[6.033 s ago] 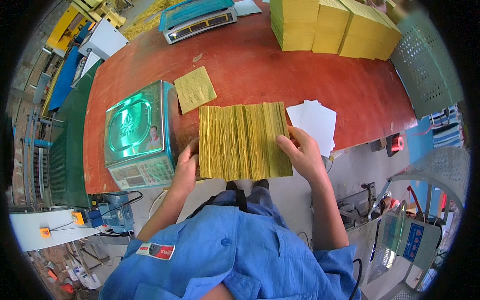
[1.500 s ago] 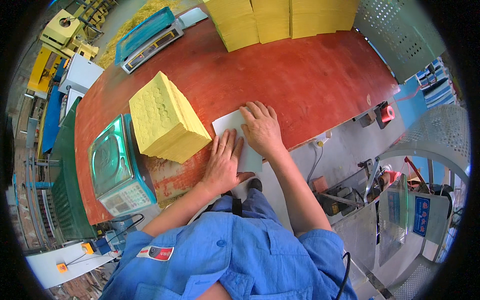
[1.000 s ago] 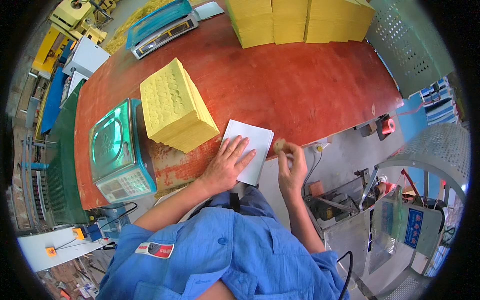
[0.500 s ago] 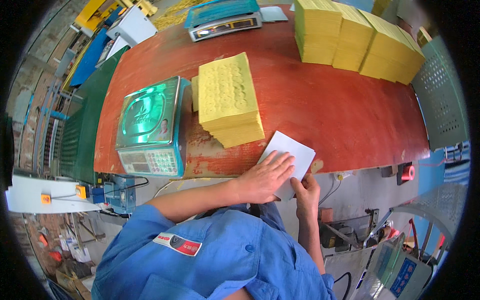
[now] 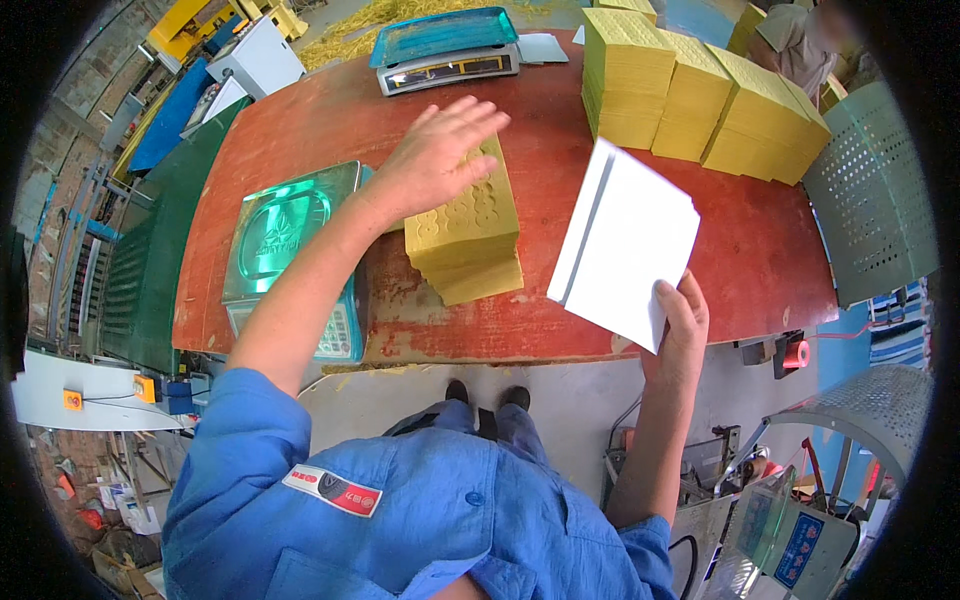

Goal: The person is seen counting and weighing stacks of yellow paper in an industrial setting.

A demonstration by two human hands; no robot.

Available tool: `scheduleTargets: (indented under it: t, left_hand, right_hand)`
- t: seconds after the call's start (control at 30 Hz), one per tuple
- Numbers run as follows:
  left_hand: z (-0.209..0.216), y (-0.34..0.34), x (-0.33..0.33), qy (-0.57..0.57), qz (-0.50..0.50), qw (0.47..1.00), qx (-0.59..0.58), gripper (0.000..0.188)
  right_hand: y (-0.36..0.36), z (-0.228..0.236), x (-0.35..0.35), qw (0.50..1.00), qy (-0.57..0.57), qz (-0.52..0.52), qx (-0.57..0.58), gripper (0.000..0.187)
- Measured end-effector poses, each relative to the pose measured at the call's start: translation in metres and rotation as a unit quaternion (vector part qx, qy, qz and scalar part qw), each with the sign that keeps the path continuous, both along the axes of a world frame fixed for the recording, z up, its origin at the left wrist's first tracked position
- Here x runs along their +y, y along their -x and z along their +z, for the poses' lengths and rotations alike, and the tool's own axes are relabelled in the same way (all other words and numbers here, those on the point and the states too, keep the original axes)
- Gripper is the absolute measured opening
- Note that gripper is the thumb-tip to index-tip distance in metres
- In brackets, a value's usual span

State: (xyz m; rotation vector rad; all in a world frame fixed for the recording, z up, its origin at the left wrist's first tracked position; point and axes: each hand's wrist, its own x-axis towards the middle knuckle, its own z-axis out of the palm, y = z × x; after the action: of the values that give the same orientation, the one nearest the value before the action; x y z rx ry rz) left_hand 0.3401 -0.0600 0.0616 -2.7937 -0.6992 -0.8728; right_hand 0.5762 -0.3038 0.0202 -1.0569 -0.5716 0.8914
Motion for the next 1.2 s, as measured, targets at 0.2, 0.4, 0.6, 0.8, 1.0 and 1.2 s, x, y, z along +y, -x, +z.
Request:
scheduleTargets:
  t: [0.2,0.4,0.6,0.8,1.0,1.2]
  left_hand:
    - [-0.005,0.034,-0.004,0.328,0.045,0.911,-0.246,0.040]
    - [-0.035,0.054,-0.031,0.512,0.030,0.772,-0.375,0.042]
    - [-0.048,0.064,-0.037,0.281,0.031,0.941,-0.185,0.052]
    - [-0.043,0.055,-0.035,0.269,0.044,0.948,-0.163,0.055]
    - [-0.040,0.055,-0.039,0.197,0.061,0.971,-0.124,0.060]
    - [-0.011,0.051,-0.061,0.095,-0.004,0.992,-0.087,0.065]
  right_hand:
    - [0.047,0.061,0.064,0.992,0.007,0.080,-0.093,0.030]
    - [0.067,0.038,0.107,0.968,0.111,0.156,-0.163,0.024]
    - [0.074,0.035,0.109,0.927,0.155,0.144,-0.310,0.038]
    - [0.077,0.011,0.106,0.945,0.146,0.064,-0.286,0.042]
    - [0.073,0.004,0.109,0.953,0.134,0.027,-0.271,0.032]
    - [0.067,0.012,0.105,0.934,0.189,-0.016,-0.302,0.020]
